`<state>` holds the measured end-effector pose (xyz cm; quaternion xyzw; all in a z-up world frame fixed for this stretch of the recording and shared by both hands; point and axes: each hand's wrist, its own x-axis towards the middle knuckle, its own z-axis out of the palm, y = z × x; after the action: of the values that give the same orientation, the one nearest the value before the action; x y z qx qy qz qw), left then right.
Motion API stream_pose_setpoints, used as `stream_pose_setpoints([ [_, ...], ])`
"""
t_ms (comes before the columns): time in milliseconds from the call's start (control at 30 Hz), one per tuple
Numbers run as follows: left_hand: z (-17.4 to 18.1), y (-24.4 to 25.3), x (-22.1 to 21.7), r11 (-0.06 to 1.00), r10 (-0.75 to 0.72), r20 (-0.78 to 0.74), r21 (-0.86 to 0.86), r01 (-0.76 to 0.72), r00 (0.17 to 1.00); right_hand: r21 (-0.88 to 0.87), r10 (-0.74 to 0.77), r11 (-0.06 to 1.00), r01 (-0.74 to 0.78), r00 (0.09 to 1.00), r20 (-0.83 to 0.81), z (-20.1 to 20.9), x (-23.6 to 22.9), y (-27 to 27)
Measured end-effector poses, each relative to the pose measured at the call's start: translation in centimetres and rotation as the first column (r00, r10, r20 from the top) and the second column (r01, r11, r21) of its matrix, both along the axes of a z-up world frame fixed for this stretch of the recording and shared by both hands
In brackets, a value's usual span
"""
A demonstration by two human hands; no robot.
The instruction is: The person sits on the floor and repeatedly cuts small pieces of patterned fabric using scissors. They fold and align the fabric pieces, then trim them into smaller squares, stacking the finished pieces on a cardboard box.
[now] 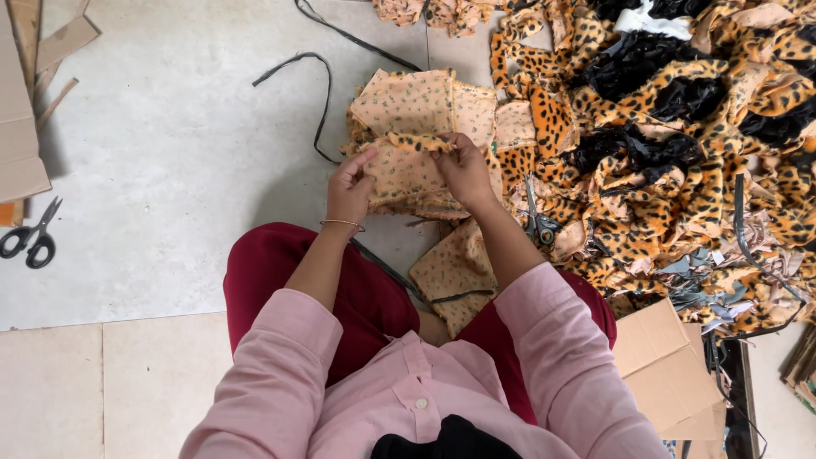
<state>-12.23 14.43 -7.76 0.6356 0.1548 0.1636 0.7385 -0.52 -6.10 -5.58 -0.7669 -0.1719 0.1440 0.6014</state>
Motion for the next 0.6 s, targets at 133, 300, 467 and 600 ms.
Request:
stream_pose_setpoints([
  [133, -0.2, -0.7, 0.0, 0.997, 0.080, 0.058, 0.004, -0.080, 0.995, -0.094, -0.070, 0.993, 0.077, 0.995, 0.070, 1.2, -1.1, 0.6],
  [300, -2.0, 0.0, -0.4, 0.990, 0.004, -0.078, 0.142, 0.007, 0.997, -0.383, -0.087, 0.913, 0.140, 0.984, 0.153, 4.0, -1.7, 1.7],
  [467, -0.9, 0.1, 0.0, 0.994, 0.031, -0.072, 0.104, -0.024, 0.997, -0.257, -0.180, 0.946, 0.199, 0.979, 0.096, 0.1, 0.4, 0.9],
  [600, -1.9, 0.3, 1.8, 0.988, 0.142, -0.020, 0.067, -0.141, 0.990, -0.165, -0.219, 0.960, 0.227, 0.974, 0.065, -0.5, 1.0, 0.7],
])
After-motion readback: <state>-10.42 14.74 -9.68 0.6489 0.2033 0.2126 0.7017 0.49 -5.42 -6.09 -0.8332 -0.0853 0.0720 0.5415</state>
